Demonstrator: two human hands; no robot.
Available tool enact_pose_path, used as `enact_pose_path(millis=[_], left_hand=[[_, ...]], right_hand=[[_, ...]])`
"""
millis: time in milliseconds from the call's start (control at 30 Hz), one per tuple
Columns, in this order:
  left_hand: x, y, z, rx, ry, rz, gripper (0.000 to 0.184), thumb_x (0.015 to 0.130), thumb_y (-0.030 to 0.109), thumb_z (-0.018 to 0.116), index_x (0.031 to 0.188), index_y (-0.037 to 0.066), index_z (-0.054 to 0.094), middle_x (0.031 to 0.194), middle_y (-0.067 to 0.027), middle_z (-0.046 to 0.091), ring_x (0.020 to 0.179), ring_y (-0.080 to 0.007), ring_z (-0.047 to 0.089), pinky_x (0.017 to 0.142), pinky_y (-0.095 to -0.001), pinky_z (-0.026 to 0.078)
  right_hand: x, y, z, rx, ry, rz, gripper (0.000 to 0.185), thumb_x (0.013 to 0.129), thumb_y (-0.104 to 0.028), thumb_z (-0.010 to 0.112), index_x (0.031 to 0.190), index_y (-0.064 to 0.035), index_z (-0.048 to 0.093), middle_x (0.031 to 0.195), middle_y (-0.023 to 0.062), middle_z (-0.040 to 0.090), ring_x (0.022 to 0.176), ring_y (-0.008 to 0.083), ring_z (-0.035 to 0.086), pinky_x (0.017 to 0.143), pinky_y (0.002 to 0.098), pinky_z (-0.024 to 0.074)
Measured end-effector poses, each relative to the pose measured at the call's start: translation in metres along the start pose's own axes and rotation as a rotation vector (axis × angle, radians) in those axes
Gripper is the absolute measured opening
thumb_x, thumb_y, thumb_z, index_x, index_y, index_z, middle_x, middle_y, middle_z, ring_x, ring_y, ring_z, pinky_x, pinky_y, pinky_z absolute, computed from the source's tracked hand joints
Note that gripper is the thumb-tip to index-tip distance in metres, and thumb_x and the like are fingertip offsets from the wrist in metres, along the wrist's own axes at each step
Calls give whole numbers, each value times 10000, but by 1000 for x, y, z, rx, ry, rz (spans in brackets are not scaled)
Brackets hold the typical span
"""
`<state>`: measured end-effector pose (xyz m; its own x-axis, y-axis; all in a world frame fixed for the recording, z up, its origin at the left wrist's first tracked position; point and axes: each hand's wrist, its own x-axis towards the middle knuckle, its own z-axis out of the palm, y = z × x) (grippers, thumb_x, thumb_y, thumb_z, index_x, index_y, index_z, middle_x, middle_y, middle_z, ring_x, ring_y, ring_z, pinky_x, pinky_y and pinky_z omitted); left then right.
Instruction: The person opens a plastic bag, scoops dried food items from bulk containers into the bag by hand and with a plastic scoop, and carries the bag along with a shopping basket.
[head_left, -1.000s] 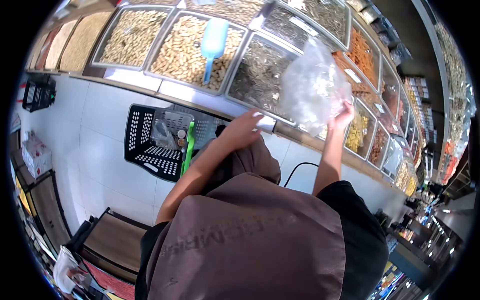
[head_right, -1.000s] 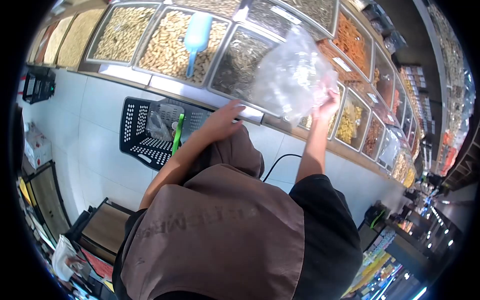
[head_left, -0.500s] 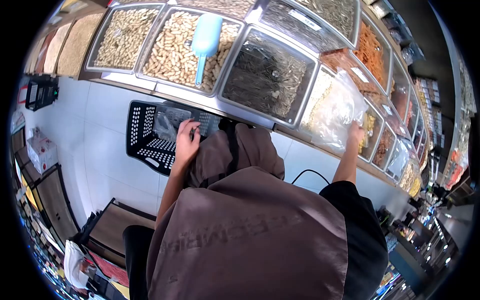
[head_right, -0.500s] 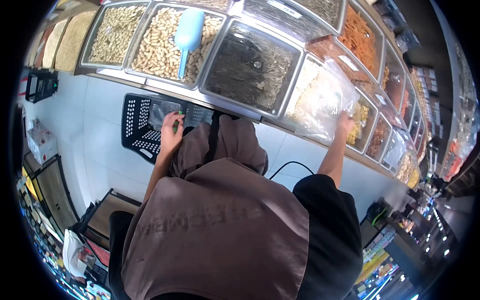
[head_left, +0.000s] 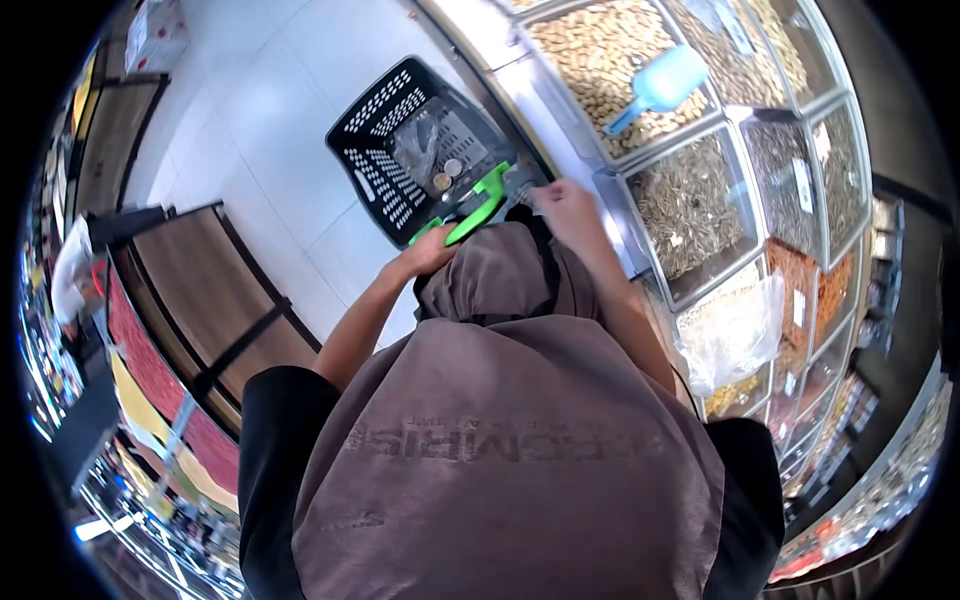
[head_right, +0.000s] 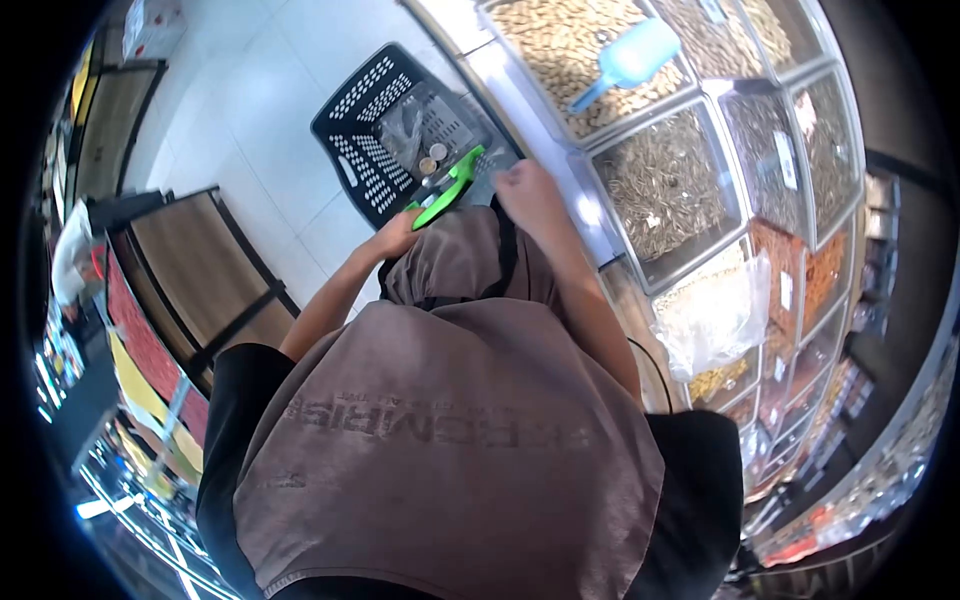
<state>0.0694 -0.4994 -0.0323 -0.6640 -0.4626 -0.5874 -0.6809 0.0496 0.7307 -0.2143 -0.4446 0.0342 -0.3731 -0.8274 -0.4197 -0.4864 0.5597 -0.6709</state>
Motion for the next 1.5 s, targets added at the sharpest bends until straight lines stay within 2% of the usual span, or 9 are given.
enact_pose_path(millis=[67, 233, 433, 533, 733, 933, 1133, 1267, 1500], left_hand=[[10, -13, 2, -136, -33, 73, 424, 885, 370, 594, 1069, -12, 620, 1015, -251, 664, 965, -375, 638, 823, -431, 479], [19, -7, 12, -150, 131, 3, 471, 871, 420, 623, 1039, -19, 638, 934, -269, 665, 879, -379, 657, 791, -441, 482], [71, 14, 10, -443, 194, 95, 599, 912, 516, 537, 1131, -38, 600, 999, -263, 671, 903, -407, 653, 824, -441, 480], [104, 31, -1, -426, 94, -58, 628, 943, 507, 505, 1269, -30, 510, 981, -203, 638, 835, -302, 627, 804, -363, 482], [151, 64, -9, -232, 46, 276, 744, 888, 419, 545, 1410, -67, 334, 1286, -382, 488, 1136, -415, 566, 972, -395, 448], [153, 95, -7, -448, 236, 71, 857, 831, 407, 635, 1419, -83, 250, 1168, -317, 607, 1118, -408, 598, 957, -416, 460], [132, 14, 14, -795, 424, -83, 295, 901, 242, 633, 1093, 18, 636, 940, -131, 695, 855, -182, 669, 767, -328, 523], [118, -135, 84, -704, 564, -450, 332, 853, 297, 633, 1037, 25, 683, 961, -170, 713, 950, -296, 690, 856, -381, 527], [79, -267, 97, -1025, 746, -774, 250, 894, 189, 582, 999, -27, 652, 795, -96, 678, 713, -151, 650, 667, -278, 506]], right_hand=[[33, -16, 59, -113, -357, 73, 606, 872, -522, 596, 825, 79, 652, 803, 232, 685, 857, 335, 696, 770, 402, 514], [50, -9, 123, 57, -148, 219, 536, 835, -277, 622, 1210, 76, 473, 1138, 315, 605, 1105, 472, 577, 935, 478, 461], [121, -26, 115, 578, -190, 325, 216, 903, -60, 516, 994, 124, 583, 785, 209, 677, 660, 270, 687, 568, 371, 527], [140, -52, 100, 546, -68, 278, 173, 939, -73, 553, 968, 94, 589, 778, 136, 633, 671, 235, 680, 559, 339, 539], [139, -87, 73, 131, -83, 151, 219, 952, -107, 585, 1082, 67, 558, 798, 125, 642, 642, 188, 670, 566, 325, 545], [174, -81, 47, -179, -126, -17, 311, 939, -220, 585, 1107, 42, 573, 923, 268, 688, 827, 348, 707, 807, 442, 525], [155, -91, 59, -451, 100, -403, 420, 872, -140, 622, 1202, 98, 520, 1119, 325, 574, 1087, 469, 550, 913, 526, 421], [132, -95, 93, -591, 171, -823, 510, 805, -114, 672, 1254, 45, 489, 1253, 223, 487, 1182, 393, 463, 957, 480, 373], [152, 45, 273, -235, -648, -59, 356, 834, -184, 673, 1087, 29, 541, 1136, 248, 545, 1046, 416, 574, 895, 456, 480]])
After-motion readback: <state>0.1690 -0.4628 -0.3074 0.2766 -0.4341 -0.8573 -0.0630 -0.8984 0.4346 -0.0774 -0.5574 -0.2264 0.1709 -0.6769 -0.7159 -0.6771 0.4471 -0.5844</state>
